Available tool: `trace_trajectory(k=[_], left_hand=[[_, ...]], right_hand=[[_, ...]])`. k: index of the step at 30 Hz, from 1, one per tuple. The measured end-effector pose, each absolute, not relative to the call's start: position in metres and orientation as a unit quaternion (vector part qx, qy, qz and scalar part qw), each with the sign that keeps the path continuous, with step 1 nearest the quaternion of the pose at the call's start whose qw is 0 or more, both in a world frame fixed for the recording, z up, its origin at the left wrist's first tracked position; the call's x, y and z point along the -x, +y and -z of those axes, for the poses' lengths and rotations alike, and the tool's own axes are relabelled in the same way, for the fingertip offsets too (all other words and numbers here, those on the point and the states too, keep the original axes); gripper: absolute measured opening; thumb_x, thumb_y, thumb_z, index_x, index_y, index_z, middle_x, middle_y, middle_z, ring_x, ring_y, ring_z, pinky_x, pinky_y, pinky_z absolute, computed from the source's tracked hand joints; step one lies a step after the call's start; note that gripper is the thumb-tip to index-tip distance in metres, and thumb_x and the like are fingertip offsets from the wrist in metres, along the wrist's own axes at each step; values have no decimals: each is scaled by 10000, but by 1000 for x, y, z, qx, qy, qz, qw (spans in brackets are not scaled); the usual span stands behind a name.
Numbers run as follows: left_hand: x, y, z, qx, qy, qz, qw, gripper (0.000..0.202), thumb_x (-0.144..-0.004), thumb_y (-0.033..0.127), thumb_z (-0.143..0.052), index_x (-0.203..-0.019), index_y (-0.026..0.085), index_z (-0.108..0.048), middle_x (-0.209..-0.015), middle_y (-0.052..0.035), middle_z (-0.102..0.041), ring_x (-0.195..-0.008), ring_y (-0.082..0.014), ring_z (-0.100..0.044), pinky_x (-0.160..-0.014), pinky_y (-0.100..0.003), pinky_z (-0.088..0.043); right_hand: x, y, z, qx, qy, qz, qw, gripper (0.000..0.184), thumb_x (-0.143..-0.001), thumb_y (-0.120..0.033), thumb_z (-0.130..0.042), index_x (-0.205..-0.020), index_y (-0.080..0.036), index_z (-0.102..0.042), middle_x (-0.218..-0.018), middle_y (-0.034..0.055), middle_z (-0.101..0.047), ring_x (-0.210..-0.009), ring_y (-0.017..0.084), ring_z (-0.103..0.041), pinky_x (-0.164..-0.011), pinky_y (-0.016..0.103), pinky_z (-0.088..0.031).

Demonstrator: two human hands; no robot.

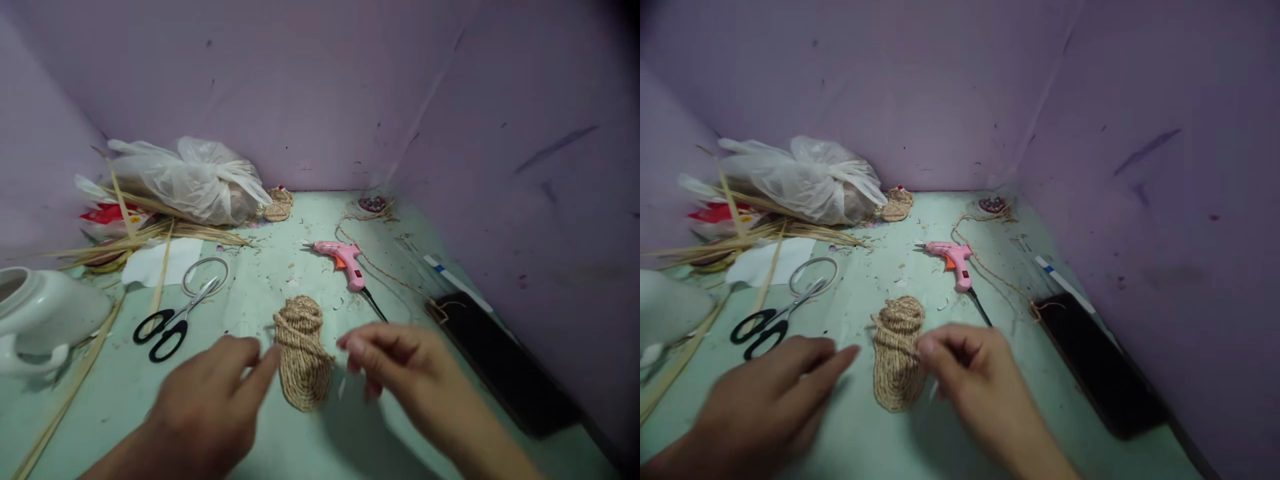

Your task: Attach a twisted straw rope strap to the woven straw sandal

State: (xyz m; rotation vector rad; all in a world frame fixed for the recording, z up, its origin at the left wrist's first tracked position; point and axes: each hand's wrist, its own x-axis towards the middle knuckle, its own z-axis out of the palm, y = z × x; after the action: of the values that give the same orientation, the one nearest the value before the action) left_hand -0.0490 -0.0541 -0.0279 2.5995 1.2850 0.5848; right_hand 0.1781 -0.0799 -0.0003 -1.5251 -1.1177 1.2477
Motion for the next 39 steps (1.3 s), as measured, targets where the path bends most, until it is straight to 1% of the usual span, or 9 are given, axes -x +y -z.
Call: trace_trajectory(k=[2, 4, 7, 10, 13, 16, 21, 33, 39], left_hand=[[18, -52, 25, -943, 293, -154, -40, 356, -810, 98, -405, -1115, 191, -564, -820, -81, -617, -712, -203, -529, -591, -298, -414], [-5, -47, 25, -963, 233, -96, -97, 343, -806, 72, -393, -1106, 132, -549, -794, -84, -594, -700, -198, -523, -568, -294, -440], [-22, -39, 29, -964, 239, -28, -111, 289, -776, 32, -408, -992, 109, -583, -779, -82, -578, -699, -205, -529, -562, -314, -468], [-24, -35, 33, -961, 250, -56, -103, 241, -752, 18, -423, -865, 112, -614, -716, -75, -567, -656, -213, -532, -519, -315, -456], [-22, -31, 31, -935, 321, -150, -35, 214, -781, 75, -432, -814, 150, -629, -677, -50, -557, -600, -175, -526, -505, -276, -426], [-21, -27, 25, -876, 407, -230, 116, 203, -832, 163, -439, -802, 181, -638, -672, -21, -561, -588, -122, -532, -539, -234, -413], [-19, -21, 14, -791, 472, -280, 270, 176, -814, 211, -487, -761, 186, -653, -663, -8, -571, -605, -110, -539, -569, -222, -409], [-13, -19, 9, -749, 507, -272, 329, 231, -791, 226, -490, -626, 203, -649, -632, -1, -594, -581, -111, -530, -582, -233, -400], [-8, -9, -10, -752, 519, -223, 340, 196, -756, 246, -523, -620, 193, -654, -644, -1, -626, -612, -131, -556, -595, -252, -398]], right_hand=[[-171, -100, 29, 600, -375, -599, 375, 323, -667, -452, -636, -577, -142, -647, -510, -10, -527, -362, 58, -413, -356, 201, -376], [-170, -113, 48, 595, -330, -639, 358, 364, -647, -489, -653, -608, -127, -650, -514, -22, -513, -342, 38, -383, -340, 190, -377], [-173, -123, 59, 612, -281, -627, 392, 399, -613, -517, -677, -609, -119, -653, -517, -34, -503, -324, 25, -367, -313, 178, -377], [-179, -124, 57, 622, -259, -608, 421, 345, -606, -467, -708, -658, -126, -692, -536, -29, -532, -328, 24, -384, -320, 176, -394], [-180, -112, 49, 615, -246, -602, 446, 313, -575, -428, -738, -676, -132, -720, -528, -15, -566, -331, 33, -393, -323, 186, -397], [-174, -92, 36, 592, -244, -594, 486, 325, -542, -408, -758, -734, -145, -743, -486, -15, -574, -341, 61, -434, -357, 213, -411], [-154, -60, 20, 543, -270, -587, 537, 320, -567, -408, -746, -776, -166, -751, -380, -48, -480, -346, 87, -464, -385, 212, -379], [-128, -43, 27, 486, -219, -615, 581, 384, -572, -444, -755, -797, -136, -702, -401, -75, -426, -314, 30, -338, -314, 152, -257], [-127, -42, 21, 446, -195, -641, 593, 342, -574, -437, -751, -684, -133, -643, -355, -77, -432, -299, 13, -297, -300, 118, -218]])
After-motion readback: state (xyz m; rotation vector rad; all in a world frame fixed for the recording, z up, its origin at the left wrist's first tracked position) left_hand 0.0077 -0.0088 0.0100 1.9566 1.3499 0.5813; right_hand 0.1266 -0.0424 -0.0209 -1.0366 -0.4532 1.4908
